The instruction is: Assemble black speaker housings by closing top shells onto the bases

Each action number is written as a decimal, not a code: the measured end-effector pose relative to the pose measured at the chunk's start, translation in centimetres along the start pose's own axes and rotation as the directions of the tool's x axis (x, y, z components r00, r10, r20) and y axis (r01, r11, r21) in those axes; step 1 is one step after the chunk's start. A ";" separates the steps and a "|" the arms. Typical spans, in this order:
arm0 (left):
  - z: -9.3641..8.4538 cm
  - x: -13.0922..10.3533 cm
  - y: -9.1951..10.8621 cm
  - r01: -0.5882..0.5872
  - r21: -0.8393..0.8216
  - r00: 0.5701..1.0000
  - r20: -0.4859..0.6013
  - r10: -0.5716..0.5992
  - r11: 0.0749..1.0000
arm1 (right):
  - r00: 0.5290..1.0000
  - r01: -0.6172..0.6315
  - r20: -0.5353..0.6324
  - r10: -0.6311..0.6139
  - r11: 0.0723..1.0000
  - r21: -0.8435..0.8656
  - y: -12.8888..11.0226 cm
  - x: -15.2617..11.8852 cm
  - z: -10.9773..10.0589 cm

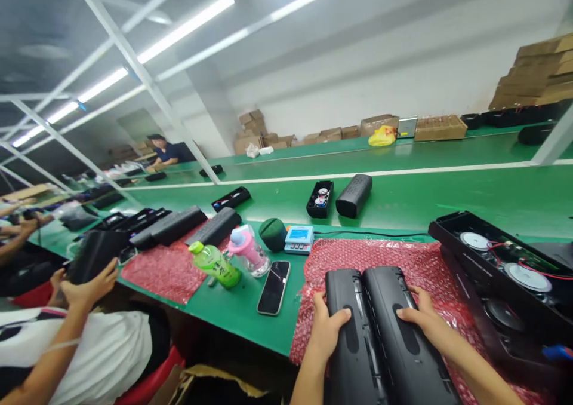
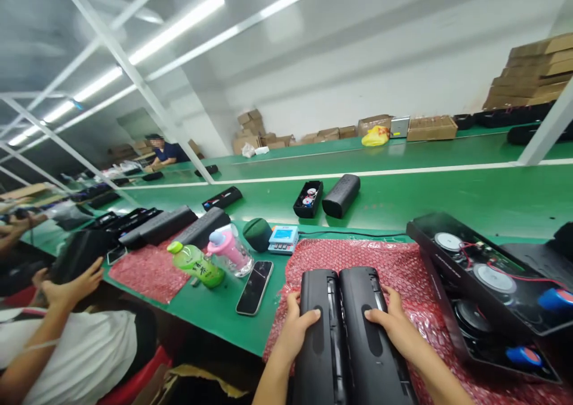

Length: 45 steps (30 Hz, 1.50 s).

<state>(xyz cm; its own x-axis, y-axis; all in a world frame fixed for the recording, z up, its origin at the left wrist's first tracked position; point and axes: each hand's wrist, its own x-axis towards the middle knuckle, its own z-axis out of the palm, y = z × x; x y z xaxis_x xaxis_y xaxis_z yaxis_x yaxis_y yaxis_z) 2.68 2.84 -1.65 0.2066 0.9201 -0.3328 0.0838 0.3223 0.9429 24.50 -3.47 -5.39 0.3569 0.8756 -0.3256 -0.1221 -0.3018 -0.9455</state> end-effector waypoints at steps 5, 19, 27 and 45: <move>-0.1 0.7 -0.3 -0.007 0.046 0.999 0.040 0.006 0.999 | 0.993 -0.048 0.107 0.052 0.998 -0.036 -1.8 -0.4 0.5; -0.3 -1.8 -0.3 -0.125 0.323 0.992 0.011 0.129 0.938 | 0.961 0.206 -0.012 -0.275 0.746 -0.633 -3.0 -4.8 1.7; 0.4 -4.4 0.9 -0.126 0.726 0.992 0.091 0.087 0.676 | 0.981 0.154 0.101 -0.167 0.346 -0.926 -4.2 -7.0 3.6; -8.7 -2.0 -2.8 0.161 -0.469 0.965 0.258 -0.040 0.868 | 1.000 -0.019 0.015 0.018 0.999 0.051 3.7 -4.2 -7.2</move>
<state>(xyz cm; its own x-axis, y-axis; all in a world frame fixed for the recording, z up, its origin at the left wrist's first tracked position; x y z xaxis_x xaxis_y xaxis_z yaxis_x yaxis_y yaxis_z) -6.49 2.09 -3.50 0.4474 0.8181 -0.3613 -0.3516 0.5324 0.7700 29.27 -10.96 -7.56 0.3410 0.8754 -0.3427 -0.1762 -0.2986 -0.9380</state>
